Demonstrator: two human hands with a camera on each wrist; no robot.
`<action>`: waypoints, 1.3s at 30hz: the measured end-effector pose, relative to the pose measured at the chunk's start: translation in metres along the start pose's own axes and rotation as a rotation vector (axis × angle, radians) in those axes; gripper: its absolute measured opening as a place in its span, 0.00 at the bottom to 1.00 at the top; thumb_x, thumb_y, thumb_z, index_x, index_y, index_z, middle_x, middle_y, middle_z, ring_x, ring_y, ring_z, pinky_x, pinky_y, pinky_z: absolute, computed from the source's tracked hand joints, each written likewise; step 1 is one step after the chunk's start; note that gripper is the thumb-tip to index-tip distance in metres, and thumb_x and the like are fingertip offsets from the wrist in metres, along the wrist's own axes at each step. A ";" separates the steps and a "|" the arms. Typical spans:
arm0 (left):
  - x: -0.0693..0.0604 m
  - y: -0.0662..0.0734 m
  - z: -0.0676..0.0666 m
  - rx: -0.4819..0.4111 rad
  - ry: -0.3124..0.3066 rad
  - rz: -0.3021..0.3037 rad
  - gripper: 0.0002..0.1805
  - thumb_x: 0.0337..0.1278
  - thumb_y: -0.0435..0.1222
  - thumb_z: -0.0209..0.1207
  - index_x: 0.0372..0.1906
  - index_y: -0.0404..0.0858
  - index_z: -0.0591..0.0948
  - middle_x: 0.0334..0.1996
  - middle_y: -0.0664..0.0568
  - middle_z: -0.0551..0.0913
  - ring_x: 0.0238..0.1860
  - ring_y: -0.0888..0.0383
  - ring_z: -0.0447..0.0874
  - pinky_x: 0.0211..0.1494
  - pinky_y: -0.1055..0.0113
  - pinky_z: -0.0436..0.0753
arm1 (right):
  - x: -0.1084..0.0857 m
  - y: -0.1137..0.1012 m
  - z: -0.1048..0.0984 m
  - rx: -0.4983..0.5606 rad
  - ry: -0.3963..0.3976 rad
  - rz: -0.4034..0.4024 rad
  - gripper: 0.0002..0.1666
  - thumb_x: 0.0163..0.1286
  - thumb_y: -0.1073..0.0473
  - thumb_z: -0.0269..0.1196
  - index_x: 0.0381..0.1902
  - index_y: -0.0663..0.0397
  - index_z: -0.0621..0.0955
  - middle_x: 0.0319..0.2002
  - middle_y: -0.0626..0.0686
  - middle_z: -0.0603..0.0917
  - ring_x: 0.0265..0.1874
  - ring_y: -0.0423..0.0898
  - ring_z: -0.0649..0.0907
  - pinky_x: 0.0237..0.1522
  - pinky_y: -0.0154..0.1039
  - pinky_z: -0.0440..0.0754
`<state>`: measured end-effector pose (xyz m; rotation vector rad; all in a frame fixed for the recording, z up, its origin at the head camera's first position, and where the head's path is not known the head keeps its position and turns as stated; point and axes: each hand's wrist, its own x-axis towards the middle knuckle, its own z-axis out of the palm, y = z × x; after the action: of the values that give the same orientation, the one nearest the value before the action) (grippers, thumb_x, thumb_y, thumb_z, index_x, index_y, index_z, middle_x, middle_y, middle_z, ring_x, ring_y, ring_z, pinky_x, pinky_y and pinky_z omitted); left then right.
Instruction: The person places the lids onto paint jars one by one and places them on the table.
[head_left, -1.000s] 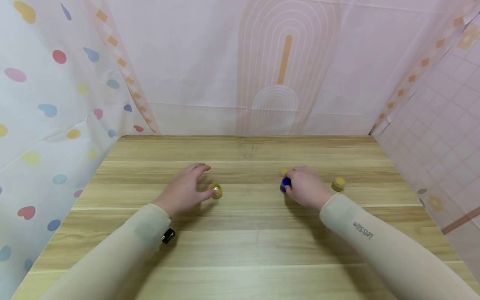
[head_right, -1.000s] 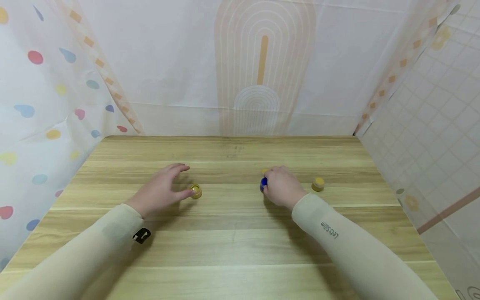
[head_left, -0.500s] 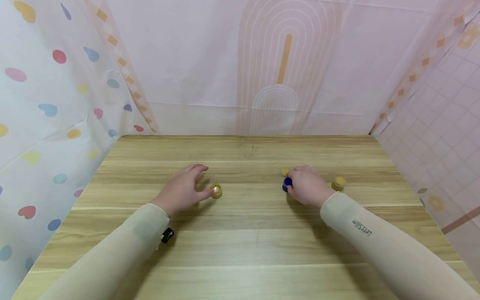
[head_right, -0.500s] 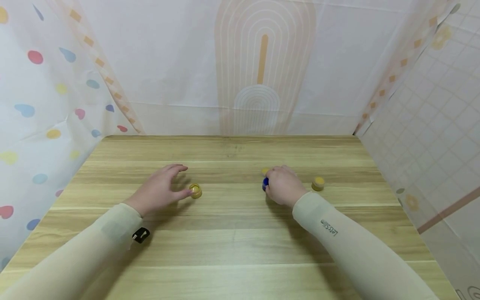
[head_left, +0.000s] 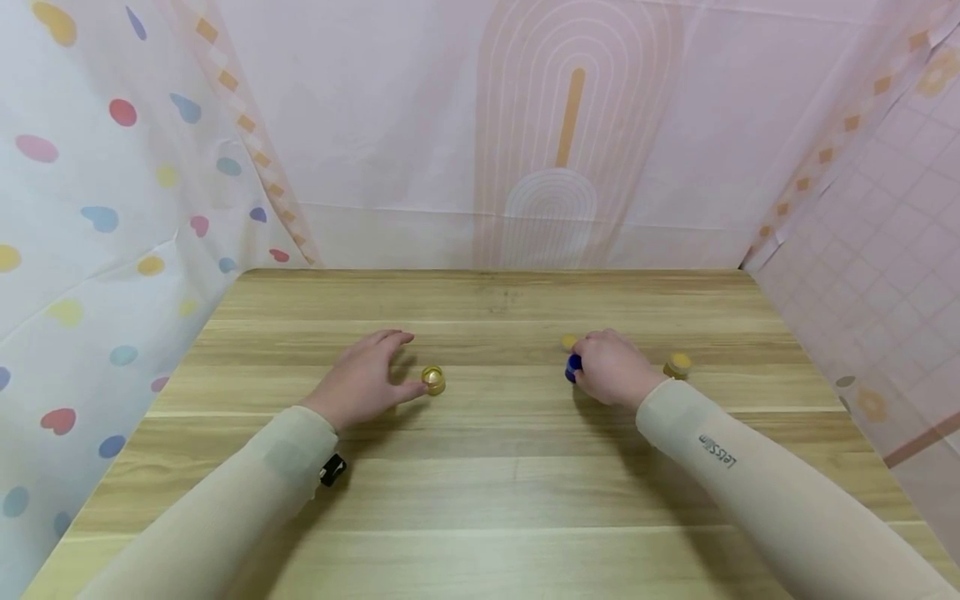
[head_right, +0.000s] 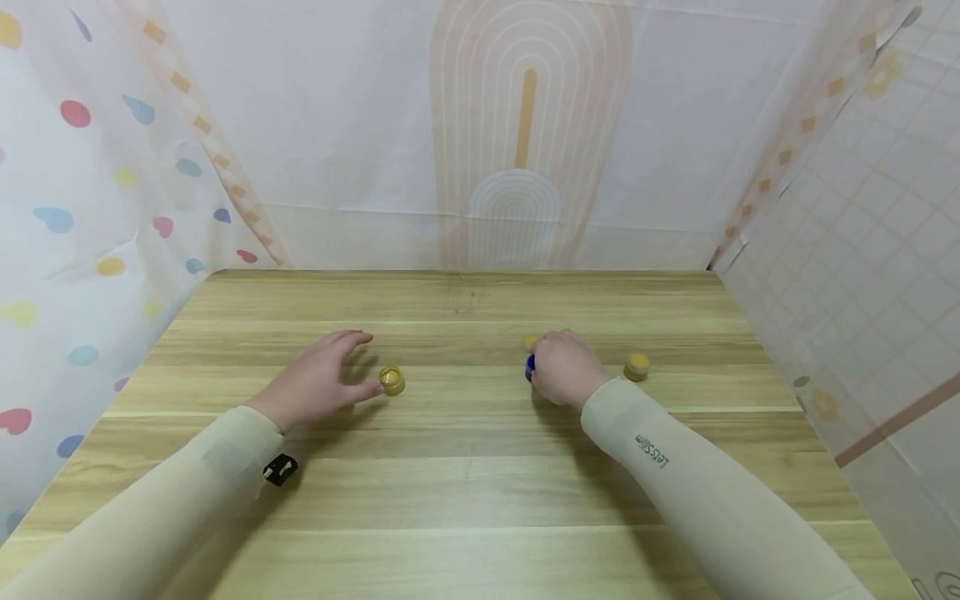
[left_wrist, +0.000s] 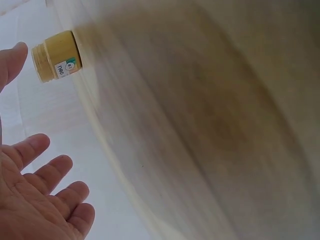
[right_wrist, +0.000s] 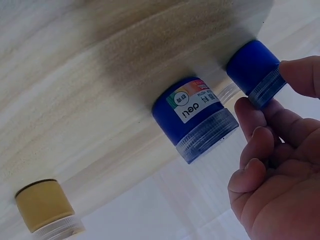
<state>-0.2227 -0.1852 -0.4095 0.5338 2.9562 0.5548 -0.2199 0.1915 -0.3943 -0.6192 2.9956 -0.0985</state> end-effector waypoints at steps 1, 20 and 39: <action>0.000 0.000 0.000 0.005 -0.003 0.000 0.50 0.60 0.61 0.69 0.78 0.37 0.67 0.78 0.40 0.68 0.79 0.37 0.62 0.80 0.35 0.59 | 0.000 0.000 0.000 0.000 0.000 0.000 0.16 0.71 0.57 0.66 0.50 0.63 0.86 0.44 0.59 0.88 0.46 0.56 0.84 0.56 0.55 0.82; 0.006 0.003 0.006 -0.025 -0.094 -0.037 0.48 0.61 0.58 0.70 0.78 0.37 0.68 0.74 0.41 0.74 0.78 0.37 0.67 0.81 0.37 0.62 | 0.000 0.000 0.000 0.008 0.000 0.008 0.15 0.71 0.56 0.66 0.48 0.61 0.86 0.44 0.58 0.88 0.46 0.56 0.85 0.56 0.55 0.82; 0.015 0.012 0.009 -0.071 -0.160 -0.018 0.42 0.60 0.52 0.73 0.73 0.34 0.73 0.66 0.40 0.81 0.67 0.42 0.79 0.73 0.42 0.75 | -0.001 -0.001 -0.004 0.055 -0.026 0.039 0.13 0.71 0.56 0.68 0.47 0.59 0.86 0.41 0.54 0.87 0.39 0.51 0.81 0.51 0.51 0.82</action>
<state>-0.2316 -0.1666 -0.4140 0.5183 2.7772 0.5835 -0.2188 0.1913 -0.3904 -0.5518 2.9667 -0.1690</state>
